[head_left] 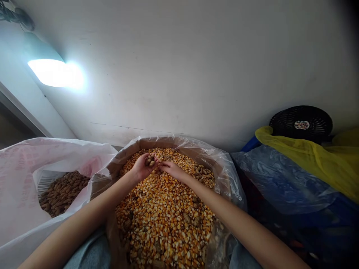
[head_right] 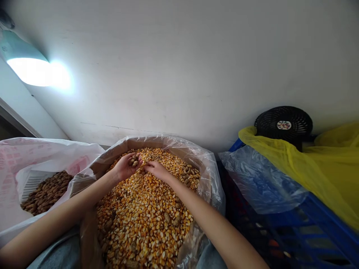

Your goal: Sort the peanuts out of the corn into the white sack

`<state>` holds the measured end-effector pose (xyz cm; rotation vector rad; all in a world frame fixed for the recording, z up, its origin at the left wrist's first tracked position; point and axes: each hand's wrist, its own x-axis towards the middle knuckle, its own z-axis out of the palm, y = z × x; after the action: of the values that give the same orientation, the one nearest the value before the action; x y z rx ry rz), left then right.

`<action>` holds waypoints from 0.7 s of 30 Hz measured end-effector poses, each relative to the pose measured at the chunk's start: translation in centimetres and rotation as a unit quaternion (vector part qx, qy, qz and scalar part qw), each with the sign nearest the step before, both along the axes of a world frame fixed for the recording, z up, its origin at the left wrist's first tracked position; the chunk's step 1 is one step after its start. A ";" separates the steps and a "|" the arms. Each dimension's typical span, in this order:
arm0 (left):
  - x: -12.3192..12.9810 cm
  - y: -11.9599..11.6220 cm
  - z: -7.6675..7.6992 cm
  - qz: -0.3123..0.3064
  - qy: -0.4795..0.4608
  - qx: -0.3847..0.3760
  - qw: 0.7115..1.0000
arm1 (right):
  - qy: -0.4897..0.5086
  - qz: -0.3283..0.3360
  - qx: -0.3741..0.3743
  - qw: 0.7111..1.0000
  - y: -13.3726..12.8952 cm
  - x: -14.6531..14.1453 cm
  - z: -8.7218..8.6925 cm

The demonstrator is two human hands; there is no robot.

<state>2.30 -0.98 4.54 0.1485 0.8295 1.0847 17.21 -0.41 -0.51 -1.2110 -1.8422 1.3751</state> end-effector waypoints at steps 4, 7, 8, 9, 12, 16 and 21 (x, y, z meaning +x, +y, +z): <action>-0.1 -0.2 0.2 -0.003 -0.004 0.004 1.000 | -0.024 0.162 -0.016 0.986 -2.5 0.0 1.9; 0.0 -0.3 0.3 -0.014 -0.002 0.009 1.000 | -0.033 0.156 -0.016 0.987 -3.1 1.2 3.1; 0.0 -0.3 0.2 -0.015 -0.002 0.008 1.000 | -0.046 0.114 0.000 0.992 -3.2 1.7 3.4; 0.0 -0.3 0.2 -0.014 -0.002 0.007 1.000 | -0.069 0.066 0.023 0.995 -3.2 2.1 3.5; 0.0 -0.2 0.0 -0.011 0.001 0.010 1.000 | -0.155 -0.007 0.099 0.983 -3.7 3.2 3.8; 0.0 -0.2 -0.5 -0.022 0.008 0.021 0.999 | -0.220 0.090 0.184 0.954 -4.9 2.9 4.1; 0.1 -0.1 -1.1 -0.040 0.027 0.012 0.999 | -0.283 0.158 0.246 0.914 -5.3 2.1 4.6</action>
<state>2.37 -1.10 3.47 0.2293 0.8518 1.0198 19.27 -5.76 4.11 -1.1367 -2.6778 0.6380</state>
